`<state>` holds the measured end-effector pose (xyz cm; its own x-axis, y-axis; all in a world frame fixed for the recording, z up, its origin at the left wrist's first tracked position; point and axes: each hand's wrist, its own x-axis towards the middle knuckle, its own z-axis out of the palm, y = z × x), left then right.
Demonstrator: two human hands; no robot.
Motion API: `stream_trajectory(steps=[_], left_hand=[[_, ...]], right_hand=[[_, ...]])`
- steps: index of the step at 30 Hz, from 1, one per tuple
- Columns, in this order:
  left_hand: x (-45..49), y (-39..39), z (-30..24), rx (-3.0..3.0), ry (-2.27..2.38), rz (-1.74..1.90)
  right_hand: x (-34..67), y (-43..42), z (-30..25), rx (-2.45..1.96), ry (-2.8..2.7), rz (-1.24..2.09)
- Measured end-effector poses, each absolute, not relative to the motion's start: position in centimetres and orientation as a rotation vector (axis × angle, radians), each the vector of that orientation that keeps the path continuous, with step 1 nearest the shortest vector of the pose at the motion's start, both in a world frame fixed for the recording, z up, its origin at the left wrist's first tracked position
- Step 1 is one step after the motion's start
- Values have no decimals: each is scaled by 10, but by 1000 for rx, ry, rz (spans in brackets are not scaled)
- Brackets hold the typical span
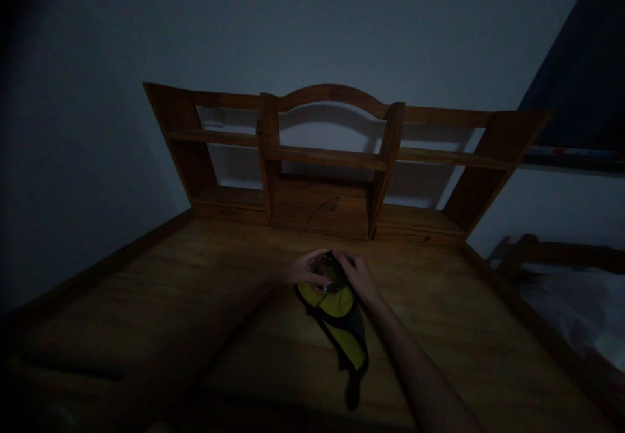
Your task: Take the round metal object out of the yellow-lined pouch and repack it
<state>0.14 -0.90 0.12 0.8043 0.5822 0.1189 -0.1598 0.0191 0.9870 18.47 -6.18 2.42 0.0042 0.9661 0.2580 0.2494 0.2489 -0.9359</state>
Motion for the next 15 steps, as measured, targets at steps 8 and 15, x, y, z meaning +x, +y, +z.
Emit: stream_trajectory(steps=[8,15], left_hand=[[-2,-10,11,1320,445,587],[-5,-4,7,1179,495,636]], right_hand=[[182,-66,32,-1091,-1460,770],[184,-61,28,-1045,-1408,916]])
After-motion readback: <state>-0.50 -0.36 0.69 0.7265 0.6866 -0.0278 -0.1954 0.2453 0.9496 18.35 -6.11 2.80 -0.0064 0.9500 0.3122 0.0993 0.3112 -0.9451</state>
